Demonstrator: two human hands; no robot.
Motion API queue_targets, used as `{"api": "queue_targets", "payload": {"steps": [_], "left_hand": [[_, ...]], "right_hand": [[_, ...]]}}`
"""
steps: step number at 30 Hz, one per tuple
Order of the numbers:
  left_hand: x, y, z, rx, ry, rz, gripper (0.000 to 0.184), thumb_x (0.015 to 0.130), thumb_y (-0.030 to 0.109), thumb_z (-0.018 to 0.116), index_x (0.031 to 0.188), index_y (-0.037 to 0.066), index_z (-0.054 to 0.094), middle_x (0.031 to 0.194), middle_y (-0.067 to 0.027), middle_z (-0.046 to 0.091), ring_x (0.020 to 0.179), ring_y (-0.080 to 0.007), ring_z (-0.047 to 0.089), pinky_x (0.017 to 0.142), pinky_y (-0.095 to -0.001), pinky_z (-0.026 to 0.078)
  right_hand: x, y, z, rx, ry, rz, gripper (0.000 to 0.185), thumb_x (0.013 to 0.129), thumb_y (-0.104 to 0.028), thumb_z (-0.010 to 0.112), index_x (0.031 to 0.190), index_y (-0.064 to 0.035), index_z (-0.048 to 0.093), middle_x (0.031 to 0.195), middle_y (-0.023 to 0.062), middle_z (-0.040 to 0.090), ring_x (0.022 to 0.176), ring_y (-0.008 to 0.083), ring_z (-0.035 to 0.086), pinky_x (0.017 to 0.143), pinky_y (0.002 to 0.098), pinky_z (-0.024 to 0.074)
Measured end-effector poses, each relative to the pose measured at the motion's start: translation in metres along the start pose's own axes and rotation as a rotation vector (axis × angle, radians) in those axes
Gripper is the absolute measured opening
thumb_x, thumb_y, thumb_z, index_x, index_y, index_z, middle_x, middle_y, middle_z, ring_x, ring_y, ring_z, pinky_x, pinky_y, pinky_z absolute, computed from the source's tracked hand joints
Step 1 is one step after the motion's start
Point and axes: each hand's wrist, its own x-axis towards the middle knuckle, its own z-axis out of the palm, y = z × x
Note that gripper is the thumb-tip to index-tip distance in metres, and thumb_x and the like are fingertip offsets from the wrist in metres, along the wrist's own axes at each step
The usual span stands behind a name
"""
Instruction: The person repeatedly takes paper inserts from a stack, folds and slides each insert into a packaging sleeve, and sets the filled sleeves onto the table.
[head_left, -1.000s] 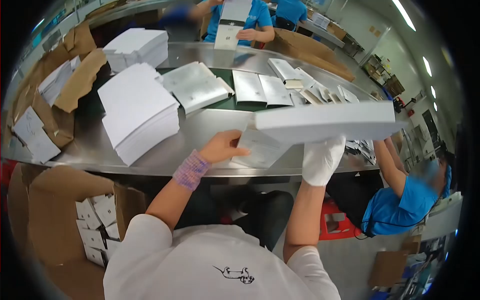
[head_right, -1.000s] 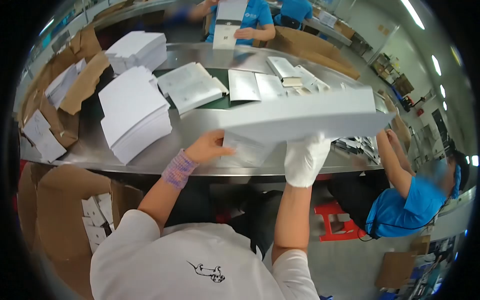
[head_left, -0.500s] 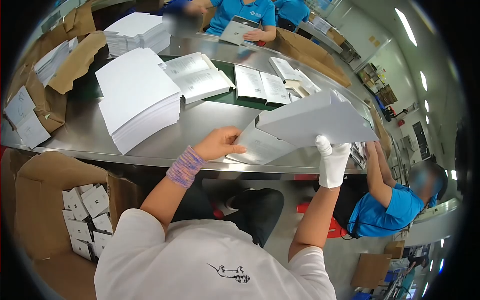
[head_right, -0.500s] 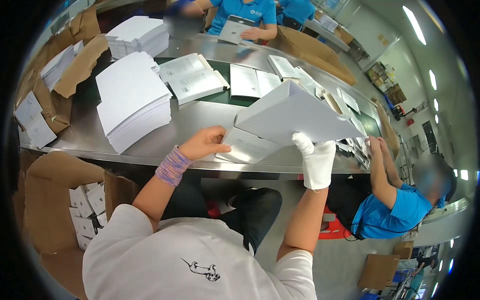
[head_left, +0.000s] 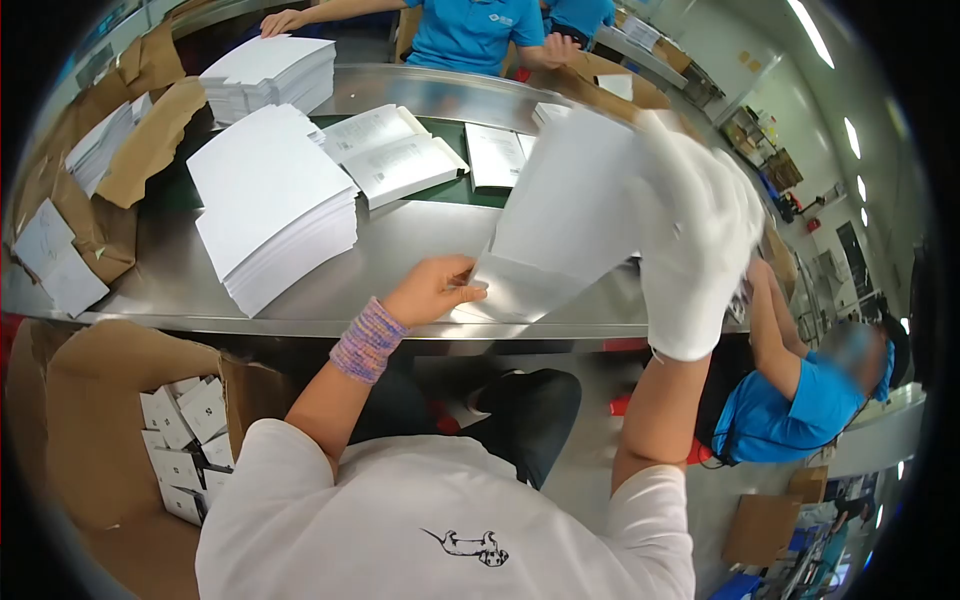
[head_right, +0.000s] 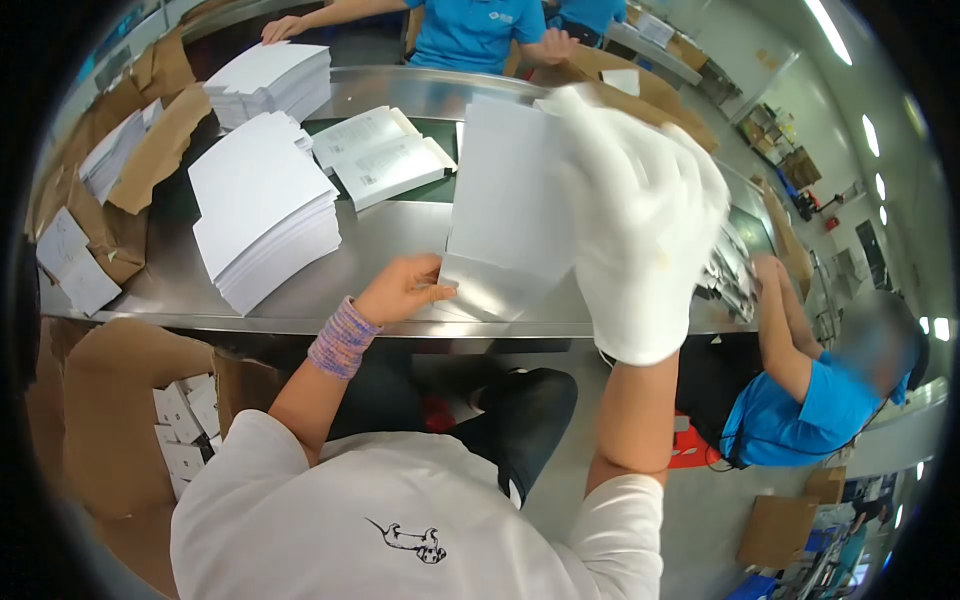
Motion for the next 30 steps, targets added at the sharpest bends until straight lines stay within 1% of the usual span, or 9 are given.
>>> {"api": "queue_targets", "payload": {"steps": [3, 4, 9, 17, 21, 23, 25, 27, 30], "left_hand": [[0.000, 0.003, 0.002, -0.001, 0.008, 0.012, 0.039, 0.090, 0.020, 0.069, 0.117, -0.006, 0.060, 0.099, -0.0111, 0.066, 0.093, -0.0164, 0.063, 0.086, -0.0312, 0.051], [0.001, 0.001, 0.002, 0.000, 0.020, 0.018, 0.038, 0.090, 0.020, 0.069, 0.117, -0.006, 0.060, 0.099, -0.0112, 0.066, 0.093, -0.0163, 0.063, 0.087, -0.0313, 0.051], [0.002, -0.010, 0.002, -0.082, 0.039, -0.029, 0.039, 0.090, 0.020, 0.069, 0.118, -0.005, 0.059, 0.103, -0.0136, 0.065, 0.094, -0.0187, 0.064, 0.086, -0.0330, 0.053], [-0.020, -0.020, 0.011, 0.144, 0.097, -0.059, 0.043, 0.088, 0.022, 0.071, 0.118, -0.005, 0.058, 0.108, -0.0160, 0.063, 0.097, -0.0236, 0.065, 0.088, -0.0358, 0.053], [-0.045, 0.006, -0.009, -0.044, 0.277, -0.022, 0.043, 0.086, 0.022, 0.073, 0.119, -0.002, 0.058, 0.111, -0.0137, 0.064, 0.099, -0.0238, 0.065, 0.089, -0.0373, 0.053], [-0.064, 0.040, -0.028, -0.207, 0.365, -0.038, 0.049, 0.087, 0.026, 0.072, 0.125, 0.000, 0.056, 0.117, -0.0136, 0.063, 0.102, -0.0251, 0.064, 0.090, -0.0395, 0.053], [-0.073, 0.063, -0.043, -0.442, 0.623, 0.343, 0.057, 0.090, 0.032, 0.068, 0.134, 0.002, 0.048, 0.126, -0.0157, 0.058, 0.109, -0.0274, 0.061, 0.095, -0.0422, 0.050], [-0.079, 0.138, -0.051, -0.817, 0.396, 0.859, 0.064, 0.093, 0.039, 0.061, 0.141, 0.002, 0.039, 0.137, -0.0178, 0.050, 0.117, -0.0271, 0.057, 0.102, -0.0419, 0.046], [-0.097, 0.145, -0.082, -0.128, 0.841, 0.683, 0.060, 0.089, 0.034, 0.068, 0.138, 0.006, 0.047, 0.137, -0.0144, 0.052, 0.120, -0.0273, 0.056, 0.103, -0.0404, 0.044]], "right_hand": [[-0.001, 0.011, 0.019, 0.219, -0.100, 0.174, 0.019, 0.077, -0.009, 0.068, 0.096, -0.0134, 0.067, 0.088, 0.0053, 0.068, 0.088, 0.0284, 0.062, 0.084, 0.0376, 0.0462], [-0.003, 0.014, 0.027, 0.284, -0.068, 0.123, 0.014, 0.079, -0.007, 0.062, 0.091, -0.0123, 0.065, 0.081, 0.0067, 0.067, 0.079, 0.0292, 0.062, 0.080, 0.0379, 0.0457], [-0.087, -0.018, 0.081, 0.339, -0.466, 0.086, 0.016, 0.080, -0.009, 0.056, 0.093, -0.0116, 0.064, 0.083, 0.0082, 0.068, 0.083, 0.0281, 0.065, 0.087, 0.0411, 0.0455], [-0.098, -0.046, 0.039, 0.501, -0.283, 0.227, 0.015, 0.080, -0.005, 0.066, 0.094, -0.0114, 0.064, 0.085, 0.0044, 0.068, 0.090, 0.0235, 0.066, 0.099, 0.0444, 0.0425], [-0.115, -0.058, 0.031, 0.745, 0.171, 0.610, 0.026, 0.088, -0.009, 0.067, 0.113, -0.0045, 0.063, 0.110, 0.0120, 0.067, 0.105, 0.0212, 0.062, 0.100, 0.0406, 0.0420], [-0.131, -0.063, 0.044, 0.855, 0.058, 0.775, 0.032, 0.093, -0.013, 0.064, 0.122, -0.0022, 0.059, 0.113, 0.0129, 0.066, 0.107, 0.0223, 0.061, 0.100, 0.0373, 0.0426], [-0.137, -0.071, 0.059, 0.830, -0.116, 0.870, 0.034, 0.093, -0.015, 0.064, 0.124, -0.0017, 0.058, 0.113, 0.0133, 0.066, 0.107, 0.0233, 0.061, 0.099, 0.0362, 0.0431], [-0.155, -0.082, 0.081, 0.900, -0.245, 0.946, 0.036, 0.093, -0.017, 0.064, 0.125, -0.0009, 0.058, 0.110, 0.0138, 0.067, 0.106, 0.0240, 0.063, 0.097, 0.0350, 0.0447], [-0.167, -0.102, 0.103, 1.031, -0.438, 0.933, 0.029, 0.093, -0.018, 0.064, 0.117, -0.0022, 0.064, 0.109, 0.0136, 0.068, 0.104, 0.0264, 0.064, 0.095, 0.0354, 0.0463]]}}
